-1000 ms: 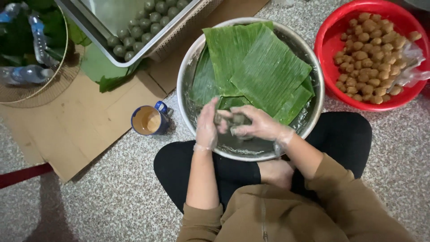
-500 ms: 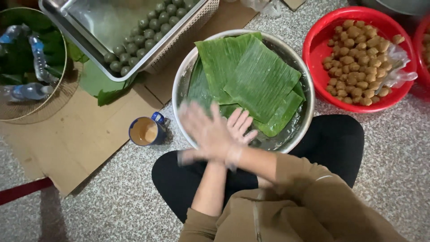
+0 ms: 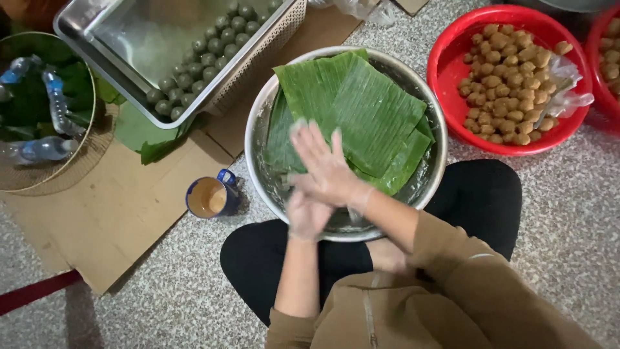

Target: A person is shaping dough into small balls and placing them onto banana leaves as part of a food preparation process.

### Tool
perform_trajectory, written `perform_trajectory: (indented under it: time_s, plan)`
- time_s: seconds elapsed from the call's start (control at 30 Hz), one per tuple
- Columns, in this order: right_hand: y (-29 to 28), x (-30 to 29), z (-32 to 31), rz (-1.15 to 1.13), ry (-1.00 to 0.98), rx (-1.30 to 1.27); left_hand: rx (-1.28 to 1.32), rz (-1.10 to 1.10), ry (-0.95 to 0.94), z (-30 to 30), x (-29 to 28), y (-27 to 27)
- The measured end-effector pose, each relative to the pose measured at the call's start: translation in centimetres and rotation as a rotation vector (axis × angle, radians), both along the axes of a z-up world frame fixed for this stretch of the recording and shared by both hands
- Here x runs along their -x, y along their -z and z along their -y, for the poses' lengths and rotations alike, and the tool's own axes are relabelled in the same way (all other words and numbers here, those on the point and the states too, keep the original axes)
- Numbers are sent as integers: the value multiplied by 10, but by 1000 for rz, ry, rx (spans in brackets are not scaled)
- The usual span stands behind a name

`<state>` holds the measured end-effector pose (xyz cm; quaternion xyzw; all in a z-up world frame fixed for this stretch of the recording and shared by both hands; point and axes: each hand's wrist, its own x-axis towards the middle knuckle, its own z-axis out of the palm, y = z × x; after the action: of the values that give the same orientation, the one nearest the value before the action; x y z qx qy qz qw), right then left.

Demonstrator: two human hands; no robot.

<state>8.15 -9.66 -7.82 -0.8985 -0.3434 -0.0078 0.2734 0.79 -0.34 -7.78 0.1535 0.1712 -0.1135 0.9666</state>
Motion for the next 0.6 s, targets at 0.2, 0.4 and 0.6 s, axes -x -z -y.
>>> perform_trajectory:
  time_s: [0.2, 0.4, 0.6]
  plan:
    - [-40, 63, -11, 317, -272, -50, 225, 267, -113, 18, 2, 15]
    - [-47, -14, 14, -84, 249, -167, -190, 238, 120, 21, 10, 64]
    - [-64, 23, 34, -765, 513, -573, -568, -40, -100, 22, 0, 2]
